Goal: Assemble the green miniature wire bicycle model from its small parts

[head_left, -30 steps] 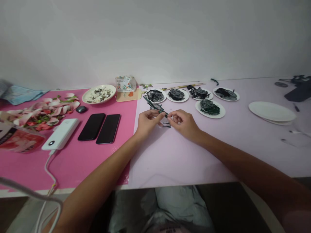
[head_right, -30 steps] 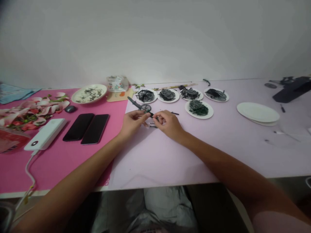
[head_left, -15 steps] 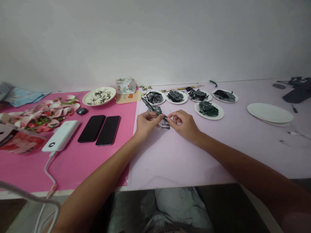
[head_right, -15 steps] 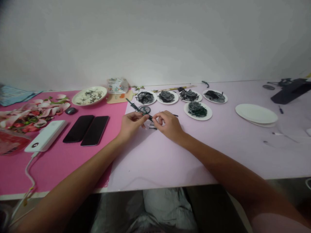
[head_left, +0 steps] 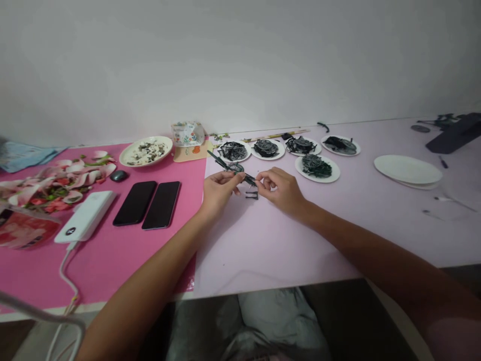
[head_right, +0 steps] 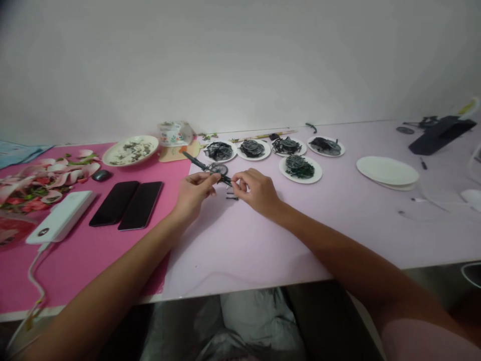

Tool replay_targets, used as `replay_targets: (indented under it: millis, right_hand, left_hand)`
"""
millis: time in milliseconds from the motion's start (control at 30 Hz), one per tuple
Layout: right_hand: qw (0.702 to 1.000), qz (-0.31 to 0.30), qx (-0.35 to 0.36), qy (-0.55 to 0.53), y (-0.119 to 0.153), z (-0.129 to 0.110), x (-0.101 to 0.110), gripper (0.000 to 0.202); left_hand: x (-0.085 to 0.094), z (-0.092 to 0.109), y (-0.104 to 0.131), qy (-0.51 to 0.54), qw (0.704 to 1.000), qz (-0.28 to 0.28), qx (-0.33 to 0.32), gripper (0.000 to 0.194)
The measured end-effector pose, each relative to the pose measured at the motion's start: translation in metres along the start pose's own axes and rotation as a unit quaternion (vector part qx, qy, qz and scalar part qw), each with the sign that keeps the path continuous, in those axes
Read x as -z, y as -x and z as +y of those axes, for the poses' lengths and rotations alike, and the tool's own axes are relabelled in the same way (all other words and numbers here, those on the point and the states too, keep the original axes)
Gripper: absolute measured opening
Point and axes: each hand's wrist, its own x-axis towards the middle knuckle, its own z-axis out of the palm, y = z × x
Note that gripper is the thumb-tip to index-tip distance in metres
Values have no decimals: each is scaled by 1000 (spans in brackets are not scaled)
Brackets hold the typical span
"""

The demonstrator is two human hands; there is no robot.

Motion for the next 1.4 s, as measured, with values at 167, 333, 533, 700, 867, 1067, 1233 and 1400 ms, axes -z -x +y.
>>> replay_targets:
  millis: [167, 333, 533, 700, 867, 1067, 1233, 1400]
  right_hand:
    - [999, 19, 22, 26, -4, -3, 3, 13]
    - [997, 37, 35, 53, -5, -2, 3, 14]
    - [998, 45, 25, 48, -4, -2, 4, 16]
    - [998, 45, 36, 38, -6, -5, 8, 17]
    - [997, 55, 46, 28, -7, -5, 8, 18]
    - [998, 28, 46, 11, -6, 1, 9, 15]
    - [995, 34, 92, 13, -5, 7, 8, 16]
    - [987, 76, 142, -19, -6, 2, 9, 17]
  left_hand:
    - [1, 8, -1, 6, 1000, 5, 5, 46]
    - [2, 10, -2, 10, 1000, 0, -4, 41]
    - [1, 8, -1, 13, 1000, -19, -13, 37]
    - [1, 9, -1, 32, 999, -27, -12, 37]
    - [1, 10, 2, 36, 999, -34, -8, 39]
    - [1, 8, 3, 44, 998, -50, -13, 38]
    - [0, 6, 2, 58, 997, -59, -8, 40]
    - [2, 3, -3, 53, 997, -57, -7, 43]
